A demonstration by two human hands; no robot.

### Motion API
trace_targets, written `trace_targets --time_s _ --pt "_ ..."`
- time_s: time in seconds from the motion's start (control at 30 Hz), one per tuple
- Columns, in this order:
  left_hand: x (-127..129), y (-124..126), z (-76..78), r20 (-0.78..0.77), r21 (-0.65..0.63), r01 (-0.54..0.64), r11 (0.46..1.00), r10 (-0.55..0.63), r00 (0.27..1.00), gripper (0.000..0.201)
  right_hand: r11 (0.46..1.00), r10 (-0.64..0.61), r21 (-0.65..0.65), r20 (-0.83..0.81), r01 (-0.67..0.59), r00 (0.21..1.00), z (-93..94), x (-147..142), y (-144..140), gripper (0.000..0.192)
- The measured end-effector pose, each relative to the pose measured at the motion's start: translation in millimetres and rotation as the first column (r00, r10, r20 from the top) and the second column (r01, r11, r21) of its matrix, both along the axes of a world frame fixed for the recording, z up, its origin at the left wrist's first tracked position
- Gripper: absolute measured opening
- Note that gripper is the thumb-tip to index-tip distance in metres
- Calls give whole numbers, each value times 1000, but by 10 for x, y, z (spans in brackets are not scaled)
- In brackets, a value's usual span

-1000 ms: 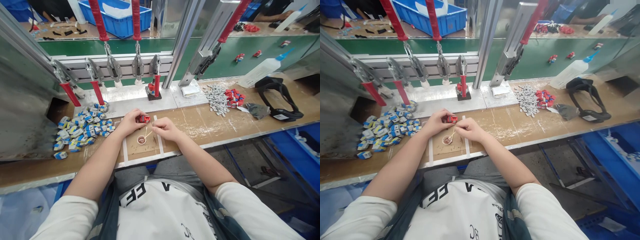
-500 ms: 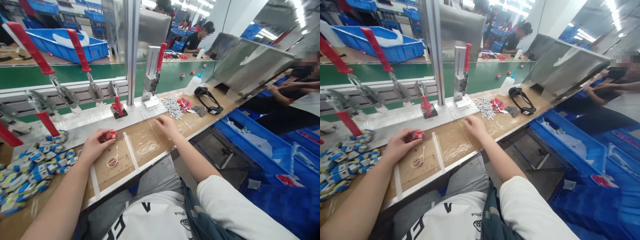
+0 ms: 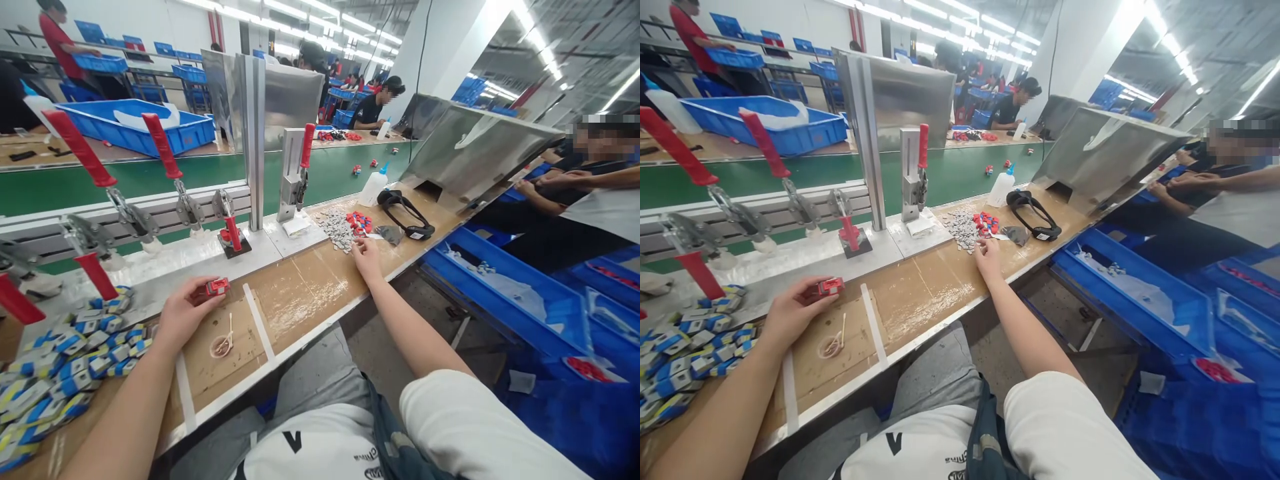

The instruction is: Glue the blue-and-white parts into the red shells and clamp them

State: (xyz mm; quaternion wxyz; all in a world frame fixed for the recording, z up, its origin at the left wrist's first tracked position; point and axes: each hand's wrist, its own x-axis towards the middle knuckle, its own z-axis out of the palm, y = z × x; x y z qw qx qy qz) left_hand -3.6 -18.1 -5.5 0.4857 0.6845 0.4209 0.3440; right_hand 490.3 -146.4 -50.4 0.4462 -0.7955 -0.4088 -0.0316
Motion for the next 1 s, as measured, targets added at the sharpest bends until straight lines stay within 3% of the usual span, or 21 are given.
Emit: trace_targets --time_s 0.13,0.33,0.47,0.57,0.73,0.8,0.87,0.93,1.0 --pt "10 -10 13 9 -10 18 1000 -18 1000 71 996 -89 23 -11 89 996 153 300 147 29" --pt "20 1 13 56 -76 14 997 -10 998 74 997 -82 3 10 82 997 384 530 278 24" --pt "27 -26 10 132 -80 -28 996 39 991 74 998 55 -26 18 -55 998 364 288 315 17" --pt "24 -33 -8 185 -76 12 997 2 983 69 984 175 -44 46 -173 984 243 36 296 10" --pt "15 -21 -61 233 -79 16 997 3 972 57 939 345 -78 177 -336 922 90 -480 237 21" --pt "22 -51 -78 211 -74 11 997 5 978 53 885 465 -85 158 -457 871 139 -841 230 22" --pt "29 -86 -105 169 -70 30 997 -18 986 52 788 616 -96 131 -608 777 271 -1293 245 19" --pt "28 -105 -143 102 -38 58 998 -54 993 50 657 753 -96 117 -747 647 480 -1798 294 15" --pt "23 -108 -183 -1 66 93 994 -93 996 44 488 871 -91 115 -868 478 728 -2329 389 15"
